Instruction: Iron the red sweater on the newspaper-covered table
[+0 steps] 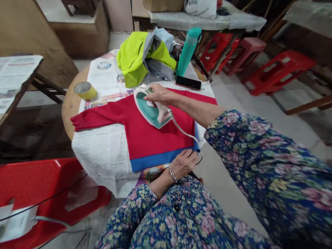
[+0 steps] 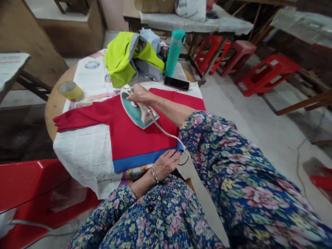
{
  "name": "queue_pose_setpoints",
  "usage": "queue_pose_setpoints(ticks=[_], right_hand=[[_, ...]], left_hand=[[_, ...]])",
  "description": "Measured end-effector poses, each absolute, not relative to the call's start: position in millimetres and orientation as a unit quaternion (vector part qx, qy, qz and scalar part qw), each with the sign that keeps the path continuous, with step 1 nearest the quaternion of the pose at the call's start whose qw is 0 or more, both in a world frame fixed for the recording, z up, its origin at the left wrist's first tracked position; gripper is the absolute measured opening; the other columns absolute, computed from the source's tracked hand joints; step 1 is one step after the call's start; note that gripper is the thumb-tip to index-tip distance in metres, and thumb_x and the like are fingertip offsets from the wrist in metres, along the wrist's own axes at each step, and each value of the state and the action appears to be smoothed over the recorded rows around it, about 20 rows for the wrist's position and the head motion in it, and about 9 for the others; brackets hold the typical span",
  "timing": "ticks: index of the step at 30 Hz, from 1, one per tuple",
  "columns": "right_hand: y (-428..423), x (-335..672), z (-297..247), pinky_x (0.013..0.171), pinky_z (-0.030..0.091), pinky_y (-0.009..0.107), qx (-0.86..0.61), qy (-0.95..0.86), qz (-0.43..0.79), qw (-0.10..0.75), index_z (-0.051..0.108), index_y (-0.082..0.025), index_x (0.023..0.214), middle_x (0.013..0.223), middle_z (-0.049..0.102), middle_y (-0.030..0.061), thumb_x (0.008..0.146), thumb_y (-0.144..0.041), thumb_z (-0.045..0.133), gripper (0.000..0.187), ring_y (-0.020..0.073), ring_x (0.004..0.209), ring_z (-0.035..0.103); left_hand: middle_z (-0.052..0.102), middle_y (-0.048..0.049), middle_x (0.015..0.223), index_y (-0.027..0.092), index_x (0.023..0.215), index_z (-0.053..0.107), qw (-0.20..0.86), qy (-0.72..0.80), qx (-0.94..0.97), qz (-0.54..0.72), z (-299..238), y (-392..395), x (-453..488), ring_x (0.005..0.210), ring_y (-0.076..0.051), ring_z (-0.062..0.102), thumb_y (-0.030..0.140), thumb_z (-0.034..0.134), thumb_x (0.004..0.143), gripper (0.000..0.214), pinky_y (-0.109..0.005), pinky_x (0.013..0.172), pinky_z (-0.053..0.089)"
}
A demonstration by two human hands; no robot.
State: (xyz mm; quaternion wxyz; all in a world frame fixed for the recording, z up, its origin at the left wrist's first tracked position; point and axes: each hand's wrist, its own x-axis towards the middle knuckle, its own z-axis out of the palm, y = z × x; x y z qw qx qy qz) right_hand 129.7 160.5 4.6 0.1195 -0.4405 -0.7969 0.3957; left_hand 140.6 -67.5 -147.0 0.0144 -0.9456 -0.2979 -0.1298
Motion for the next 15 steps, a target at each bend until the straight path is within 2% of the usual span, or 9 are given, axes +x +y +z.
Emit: queue_pose_setpoints(ticks=[3, 5, 7, 9, 15], right_hand=[[157.2, 123.0, 11.5, 0.064, 0.046, 0.025, -0.406, -0.761, 0.493, 0.119, 0.054, -0.022, 0.095, 0.067, 0.055, -0.0107, 0.101, -0.031, 0.073, 0.022, 0.0108, 0.068, 0.049], [149.2, 125.7, 15.1, 0.065, 0.044, 0.023, -0.387, -0.752, 0.522, 0.113, 0.058, -0.021, 0.116, 0.069, 0.052, -0.0137, 0.106, -0.031, 0.068, 0.017, 0.0096, 0.069, 0.047], [139.8, 133.3, 16.2, 0.065, 0.043, 0.023, -0.38, -0.754, 0.526, 0.103, 0.057, -0.023, 0.135, 0.069, 0.05, -0.0143, 0.109, -0.029, 0.061, 0.027, 0.0096, 0.069, 0.047], [130.1, 144.6, 14.8, 0.063, 0.043, 0.024, -0.384, -0.761, 0.514, 0.098, 0.056, -0.025, 0.145, 0.07, 0.052, -0.0126, 0.109, -0.032, 0.061, 0.037, 0.0109, 0.067, 0.048], [87.5, 198.9, 13.4, 0.056, 0.047, 0.024, -0.419, -0.795, 0.428, 0.095, 0.057, -0.022, 0.156, 0.083, 0.067, -0.0025, 0.106, -0.034, 0.065, 0.052, 0.0125, 0.06, 0.056]], left_hand=[[0.076, -0.0123, 0.141, 0.013, 0.136, 0.073, 0.025, -0.3, -0.944, -0.138, -149.2, -67.1, 137.7, 0.127, -0.019, 0.07, 0.011, 0.046, 0.112, 0.037, -0.031, 0.111, 0.056], [0.074, -0.0132, 0.146, 0.013, 0.137, 0.073, 0.04, -0.306, -0.94, -0.147, -151.6, -66.3, 135.9, 0.13, -0.02, 0.07, 0.011, 0.046, 0.112, 0.037, -0.031, 0.112, 0.056], [0.074, -0.0141, 0.148, 0.012, 0.139, 0.073, 0.049, -0.311, -0.936, -0.155, -154.4, -64.8, 134.1, 0.133, -0.021, 0.069, 0.01, 0.047, 0.111, 0.038, -0.032, 0.113, 0.057], [0.074, -0.0143, 0.147, 0.013, 0.14, 0.072, 0.047, -0.311, -0.935, -0.163, -157.8, -62.5, 131.8, 0.136, -0.022, 0.068, 0.009, 0.049, 0.109, 0.039, -0.033, 0.114, 0.057], [0.077, -0.0146, 0.14, 0.013, 0.127, 0.076, 0.044, -0.269, -0.938, -0.213, -170.2, -56.7, 123.0, 0.137, -0.025, 0.069, 0.005, 0.054, 0.105, 0.032, -0.039, 0.115, 0.059]])
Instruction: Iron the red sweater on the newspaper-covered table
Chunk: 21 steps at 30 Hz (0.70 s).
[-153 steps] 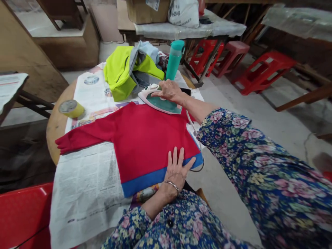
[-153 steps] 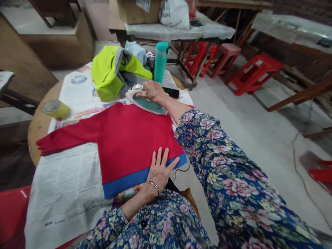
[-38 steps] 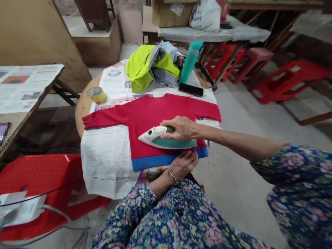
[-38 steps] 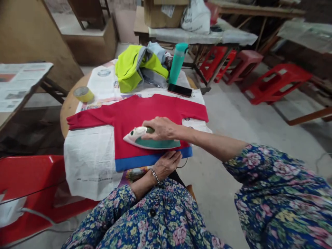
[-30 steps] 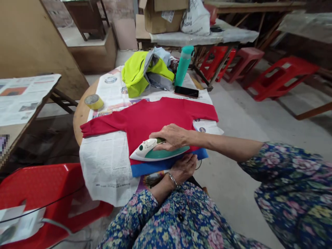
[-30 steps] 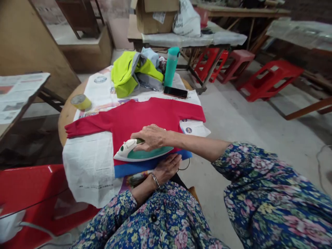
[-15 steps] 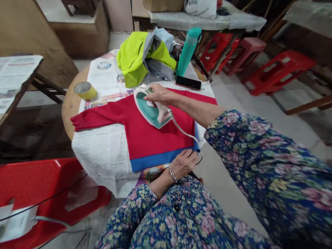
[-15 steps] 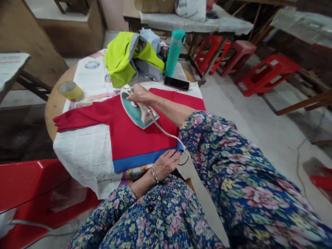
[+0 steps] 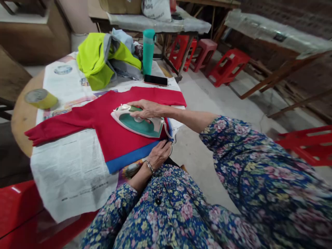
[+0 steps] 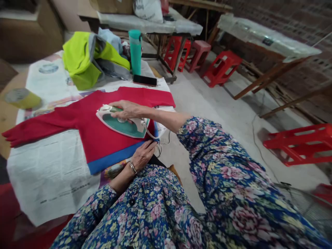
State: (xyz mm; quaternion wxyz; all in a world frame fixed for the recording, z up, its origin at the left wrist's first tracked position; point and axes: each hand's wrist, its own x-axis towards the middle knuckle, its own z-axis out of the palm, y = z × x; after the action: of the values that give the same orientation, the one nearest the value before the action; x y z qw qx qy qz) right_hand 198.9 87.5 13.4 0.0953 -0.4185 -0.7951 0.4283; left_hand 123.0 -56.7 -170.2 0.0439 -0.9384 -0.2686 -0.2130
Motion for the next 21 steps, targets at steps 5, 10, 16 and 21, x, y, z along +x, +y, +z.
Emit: queue_pose_setpoints(ticks=[5, 10, 16, 21], right_hand=[[40.8, 267.0, 11.0, 0.053, 0.048, 0.023, -0.475, -0.772, 0.409, 0.102, 0.058, -0.021, 0.159, 0.089, 0.073, 0.0009, 0.106, -0.031, 0.063, 0.054, 0.0113, 0.057, 0.057], [18.1, 324.7, -1.2, 0.048, 0.046, 0.02, -0.557, -0.704, 0.403, 0.178, 0.057, -0.021, 0.163, 0.073, 0.065, -0.0039, 0.105, -0.028, 0.064, 0.059, 0.0081, 0.046, 0.053], [14.1, 348.7, 2.1, 0.045, 0.046, 0.023, -0.636, -0.632, 0.369, 0.244, 0.062, -0.018, 0.157, 0.065, 0.059, -0.0049, 0.104, -0.028, 0.064, 0.054, 0.011, 0.043, 0.053], [14.3, 354.0, 0.1, 0.048, 0.051, 0.026, -0.641, -0.619, 0.344, 0.295, 0.066, -0.018, 0.151, 0.065, 0.06, -0.0048, 0.103, -0.03, 0.063, 0.049, 0.0124, 0.044, 0.056]], left_hand=[[0.081, -0.0127, 0.116, 0.013, 0.115, 0.075, 0.032, -0.196, -0.94, -0.278, -178.7, -58.1, 117.4, 0.119, -0.02, 0.076, 0.002, 0.045, 0.107, 0.033, -0.034, 0.106, 0.063], [0.079, -0.008, 0.101, 0.019, 0.108, 0.073, 0.003, -0.18, -0.913, -0.366, -178.2, -58.0, 111.9, 0.105, -0.019, 0.078, 0.003, 0.045, 0.104, 0.032, -0.036, 0.105, 0.065], [0.078, -0.0084, 0.11, 0.022, 0.107, 0.07, -0.1, -0.261, -0.877, -0.391, -160.7, -62.3, 112.3, 0.107, -0.019, 0.076, 0.003, 0.049, 0.102, 0.029, -0.033, 0.095, 0.067], [0.078, -0.0092, 0.122, 0.022, 0.111, 0.073, -0.206, -0.329, -0.827, -0.407, -135.2, -67.2, 91.9, 0.107, -0.018, 0.078, 0.011, 0.054, 0.106, 0.022, -0.031, 0.095, 0.066]])
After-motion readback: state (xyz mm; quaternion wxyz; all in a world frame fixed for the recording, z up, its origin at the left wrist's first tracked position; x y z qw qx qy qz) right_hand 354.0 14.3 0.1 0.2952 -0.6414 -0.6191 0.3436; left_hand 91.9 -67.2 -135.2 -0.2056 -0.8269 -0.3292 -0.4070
